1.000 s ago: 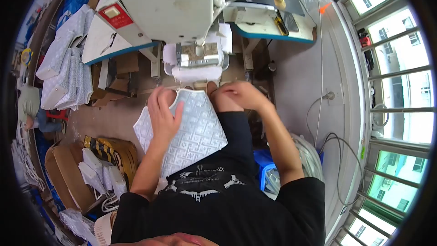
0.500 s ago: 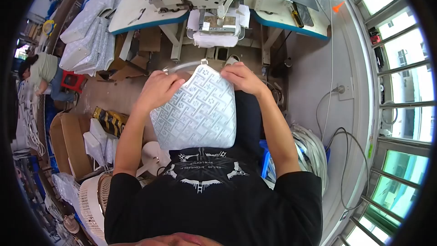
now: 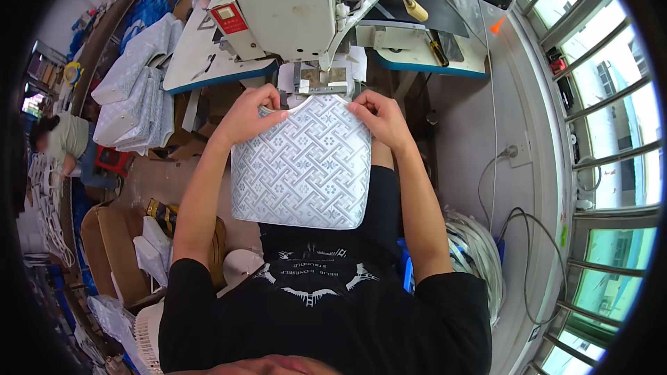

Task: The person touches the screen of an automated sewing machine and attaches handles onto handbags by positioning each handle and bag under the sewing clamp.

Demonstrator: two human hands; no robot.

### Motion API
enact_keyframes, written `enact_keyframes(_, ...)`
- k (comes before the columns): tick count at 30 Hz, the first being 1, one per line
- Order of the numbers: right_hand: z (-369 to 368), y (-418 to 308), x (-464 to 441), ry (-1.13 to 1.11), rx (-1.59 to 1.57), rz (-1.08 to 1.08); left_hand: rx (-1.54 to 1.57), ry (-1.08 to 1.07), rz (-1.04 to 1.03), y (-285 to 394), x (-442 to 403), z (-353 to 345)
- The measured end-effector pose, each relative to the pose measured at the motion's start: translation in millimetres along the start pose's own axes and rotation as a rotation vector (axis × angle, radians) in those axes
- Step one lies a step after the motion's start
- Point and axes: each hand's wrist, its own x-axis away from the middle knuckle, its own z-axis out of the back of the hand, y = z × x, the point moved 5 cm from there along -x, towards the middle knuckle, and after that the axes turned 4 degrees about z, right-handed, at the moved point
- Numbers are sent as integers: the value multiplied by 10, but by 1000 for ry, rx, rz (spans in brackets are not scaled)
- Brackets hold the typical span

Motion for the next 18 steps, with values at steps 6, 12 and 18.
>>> enact_keyframes(6,132,80,-245,149,18,10,-77,37,20,-55,-328,60)
enact_keyframes(12,101,111,-268,182,-93,-55,-90,6,18,-127,-400,30)
enact_keyframes(18,111,-48,-296,156,66,-118,50,-1,3,-202,-430,21)
